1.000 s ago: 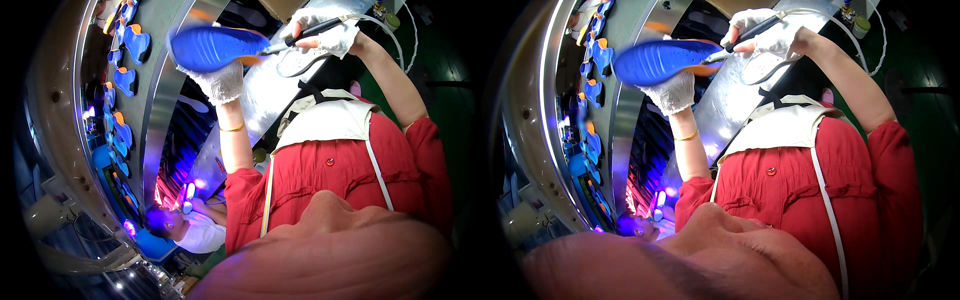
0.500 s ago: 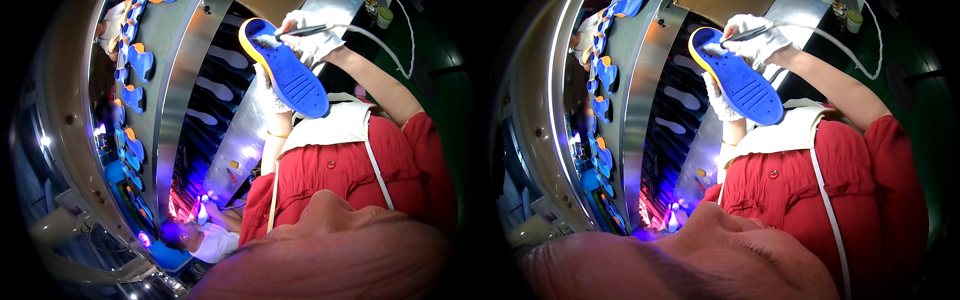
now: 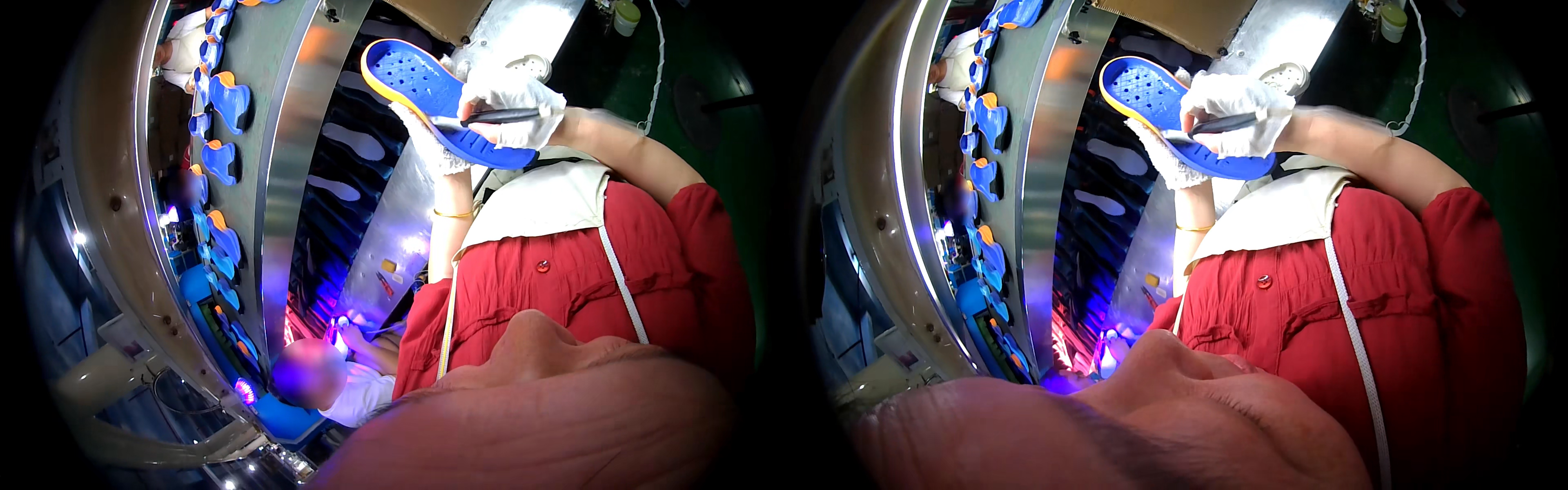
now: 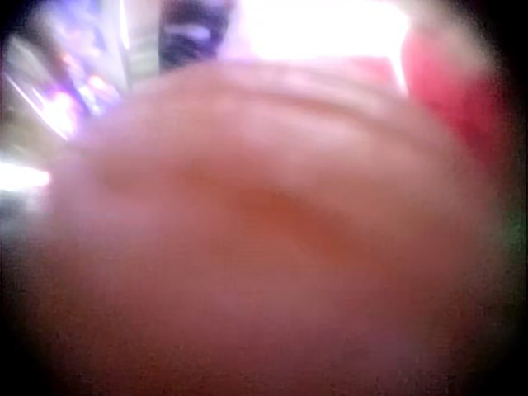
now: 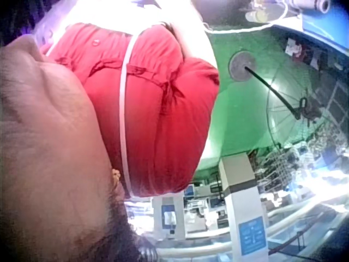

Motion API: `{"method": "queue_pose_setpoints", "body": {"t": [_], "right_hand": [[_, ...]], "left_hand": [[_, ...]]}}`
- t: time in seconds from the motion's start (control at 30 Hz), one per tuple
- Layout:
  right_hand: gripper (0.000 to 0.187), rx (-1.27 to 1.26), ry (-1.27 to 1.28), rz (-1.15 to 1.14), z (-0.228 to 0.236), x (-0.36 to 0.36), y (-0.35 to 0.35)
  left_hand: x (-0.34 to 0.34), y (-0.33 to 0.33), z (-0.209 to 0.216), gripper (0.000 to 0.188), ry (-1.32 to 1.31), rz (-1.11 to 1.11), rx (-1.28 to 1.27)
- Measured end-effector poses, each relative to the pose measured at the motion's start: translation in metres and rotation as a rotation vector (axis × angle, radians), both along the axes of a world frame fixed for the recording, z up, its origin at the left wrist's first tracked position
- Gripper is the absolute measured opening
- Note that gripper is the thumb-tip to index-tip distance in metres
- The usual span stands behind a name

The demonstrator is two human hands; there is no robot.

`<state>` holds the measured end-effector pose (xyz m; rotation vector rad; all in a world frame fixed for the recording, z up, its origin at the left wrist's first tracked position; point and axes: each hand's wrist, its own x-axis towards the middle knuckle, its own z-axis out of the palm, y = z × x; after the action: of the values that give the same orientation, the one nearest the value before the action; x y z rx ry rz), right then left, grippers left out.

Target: The person cleans blue shoe soles using a brush tool at a workstation, reaching to place and retrieve items from a conveyor belt and a storage box.

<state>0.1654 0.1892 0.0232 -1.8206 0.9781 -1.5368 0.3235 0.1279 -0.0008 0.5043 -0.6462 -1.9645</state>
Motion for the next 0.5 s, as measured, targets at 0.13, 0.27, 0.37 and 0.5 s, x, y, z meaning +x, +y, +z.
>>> {"method": "queue_pose_setpoints", "body": {"t": [0.13,0.27,0.37,0.5], "right_hand": [[0.018,0.048,-0.062,-0.026,0.000,0.007,0.008],[0.015,-0.080,0.155,0.089,0.005,0.009,0.014],[0.015,0.255,-0.093,0.154,0.009,0.006,0.018],[0.013,-0.045,0.076,-0.016,0.013,0.012,0.025]], "left_hand": [[0.007,-0.008,0.001,0.072,0.070,-0.013,-0.014],[0.011,-0.014,0.007,0.075,0.115,-0.028,-0.036],[0.014,-0.016,0.010,0.078,0.193,-0.081,-0.042],[0.019,-0.022,0.013,0.079,0.181,-0.077,-0.081]]}}
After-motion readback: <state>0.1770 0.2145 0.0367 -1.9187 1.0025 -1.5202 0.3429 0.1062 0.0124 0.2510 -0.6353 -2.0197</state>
